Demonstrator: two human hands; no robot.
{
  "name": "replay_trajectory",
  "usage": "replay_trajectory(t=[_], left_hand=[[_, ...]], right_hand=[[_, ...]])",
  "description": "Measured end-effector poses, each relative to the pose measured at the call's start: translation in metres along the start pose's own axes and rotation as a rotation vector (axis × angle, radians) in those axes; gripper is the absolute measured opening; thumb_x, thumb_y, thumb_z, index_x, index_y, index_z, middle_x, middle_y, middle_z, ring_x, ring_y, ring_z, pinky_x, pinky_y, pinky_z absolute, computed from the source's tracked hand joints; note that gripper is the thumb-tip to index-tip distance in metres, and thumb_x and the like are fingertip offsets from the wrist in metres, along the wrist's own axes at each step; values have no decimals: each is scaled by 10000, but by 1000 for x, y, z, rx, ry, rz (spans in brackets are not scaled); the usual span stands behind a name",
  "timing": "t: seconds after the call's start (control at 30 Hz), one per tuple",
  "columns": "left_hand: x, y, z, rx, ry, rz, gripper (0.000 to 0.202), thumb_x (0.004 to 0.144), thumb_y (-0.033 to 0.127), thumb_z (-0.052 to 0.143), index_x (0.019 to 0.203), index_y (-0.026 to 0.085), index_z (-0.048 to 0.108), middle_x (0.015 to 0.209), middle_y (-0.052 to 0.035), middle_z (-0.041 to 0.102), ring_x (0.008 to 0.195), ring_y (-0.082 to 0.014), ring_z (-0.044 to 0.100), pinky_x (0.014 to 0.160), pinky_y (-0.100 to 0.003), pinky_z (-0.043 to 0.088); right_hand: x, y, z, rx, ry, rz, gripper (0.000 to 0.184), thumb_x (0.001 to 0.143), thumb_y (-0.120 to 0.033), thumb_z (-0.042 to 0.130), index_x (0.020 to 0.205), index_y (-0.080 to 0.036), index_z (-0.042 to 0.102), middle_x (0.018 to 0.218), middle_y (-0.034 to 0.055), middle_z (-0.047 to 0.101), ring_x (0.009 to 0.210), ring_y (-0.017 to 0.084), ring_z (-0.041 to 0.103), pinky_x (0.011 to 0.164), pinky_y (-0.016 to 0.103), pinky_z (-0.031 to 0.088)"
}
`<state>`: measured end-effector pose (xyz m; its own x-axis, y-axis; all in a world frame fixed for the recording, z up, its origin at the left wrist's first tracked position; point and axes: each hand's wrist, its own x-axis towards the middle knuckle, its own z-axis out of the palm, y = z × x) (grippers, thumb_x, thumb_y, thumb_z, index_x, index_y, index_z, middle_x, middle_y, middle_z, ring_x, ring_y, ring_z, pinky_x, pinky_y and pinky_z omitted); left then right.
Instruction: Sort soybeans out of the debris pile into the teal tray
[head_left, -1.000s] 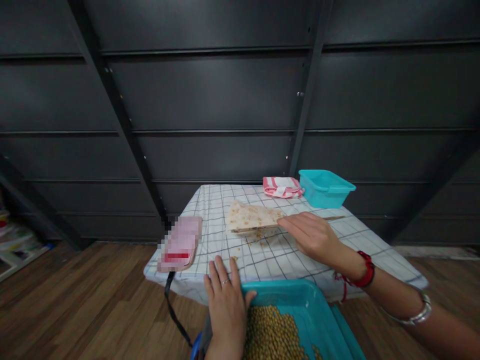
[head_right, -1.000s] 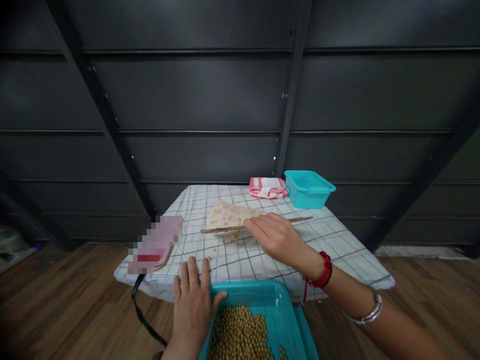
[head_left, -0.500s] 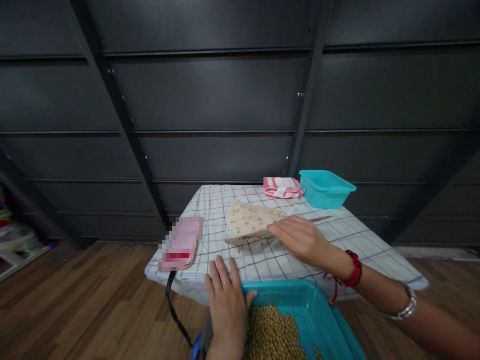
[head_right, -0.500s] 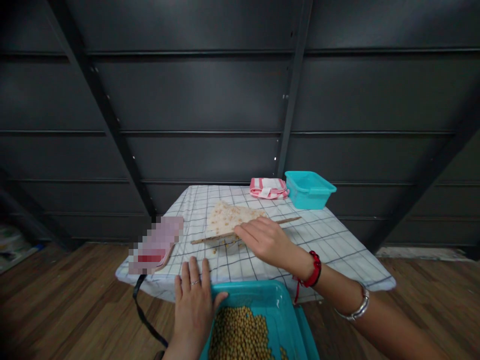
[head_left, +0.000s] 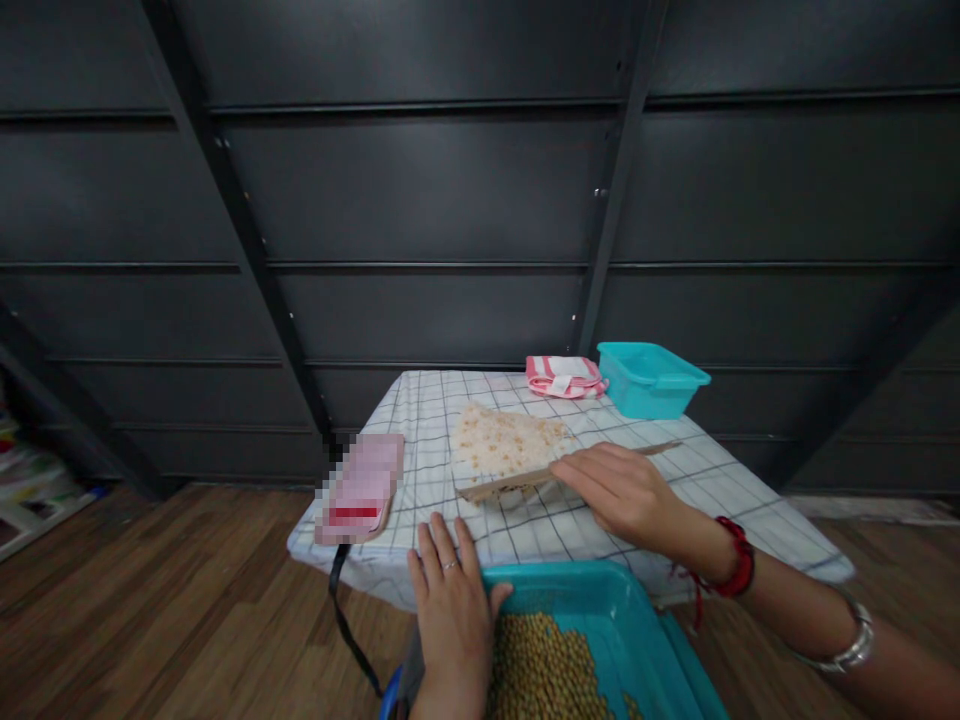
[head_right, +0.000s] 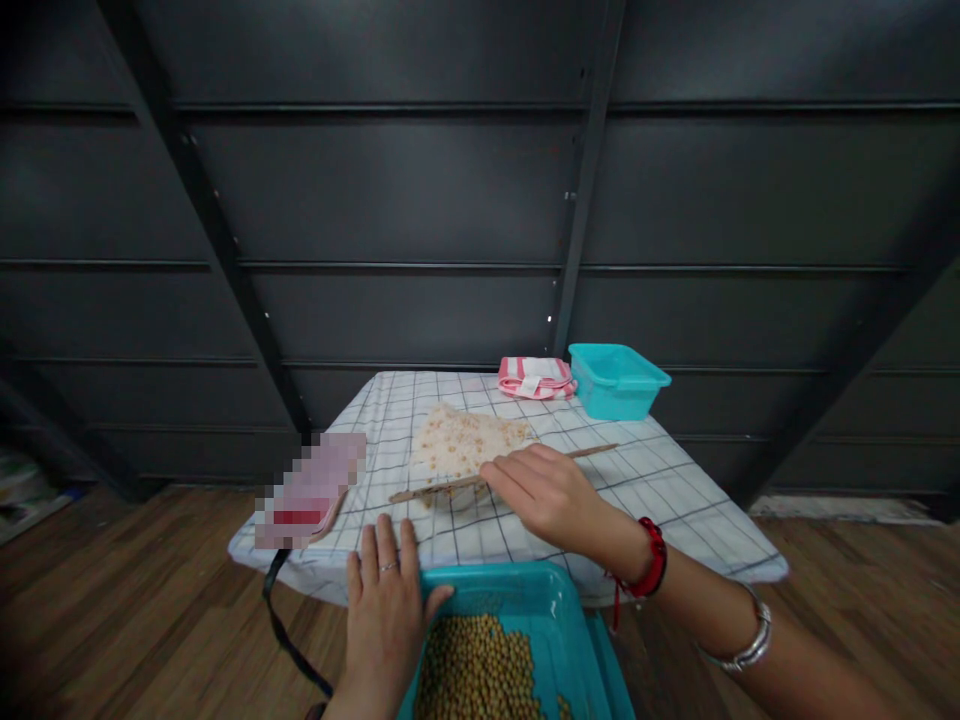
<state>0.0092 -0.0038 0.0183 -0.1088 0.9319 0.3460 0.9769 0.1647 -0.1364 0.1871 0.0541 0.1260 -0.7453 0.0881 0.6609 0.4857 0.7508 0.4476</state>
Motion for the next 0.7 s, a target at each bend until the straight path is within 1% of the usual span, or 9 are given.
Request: replay_trajectory(t=[0.1, 0.23, 0.37, 0.57, 0.7], left_hand=[[0, 0, 1, 8, 20, 6, 730, 614, 480, 611, 1203, 85, 437, 1285, -237, 405, 1180, -373, 365, 938, -491, 362], [0, 0, 2, 10, 33, 12, 730, 612, 494, 606, 1198, 90, 447, 1287, -234, 406, 1183, -370, 363, 932, -494, 365], [-1, 1, 1, 7, 13, 3, 729, 609, 478, 616, 1201, 90, 443, 1290, -233, 403, 1183, -368, 364, 938, -491, 361], [0, 0, -1, -9, -1, 3, 742, 612, 500, 603, 1205, 85, 436, 1291, -237, 398, 1184, -374, 360, 940, -492, 360], [0, -1, -1, -10, -8, 0, 742, 611, 496, 606, 1206, 87, 434, 1292, -235, 398, 1183, -376, 360, 939, -499, 358]], right_hand=[[3, 1, 7, -38, 6, 6, 273, 787, -9, 346, 936, -103, 555, 767, 68, 637, 702, 143, 550, 617, 286, 441], [5, 1, 14, -64, -25, -2, 230, 815, -51, 373, 913, -110, 573, 739, 59, 635, 691, 142, 547, 621, 283, 439], [4, -1, 8, -63, -53, -13, 227, 823, -48, 366, 899, -99, 573, 742, 64, 634, 682, 140, 543, 615, 281, 436], [1, -4, -4, -54, -41, -22, 201, 815, -40, 387, 902, -84, 563, 743, 72, 635, 690, 147, 549, 616, 283, 436], [1, -6, -7, -19, -52, -4, 226, 814, -27, 357, 896, -88, 559, 744, 69, 637, 703, 148, 556, 616, 284, 438]])
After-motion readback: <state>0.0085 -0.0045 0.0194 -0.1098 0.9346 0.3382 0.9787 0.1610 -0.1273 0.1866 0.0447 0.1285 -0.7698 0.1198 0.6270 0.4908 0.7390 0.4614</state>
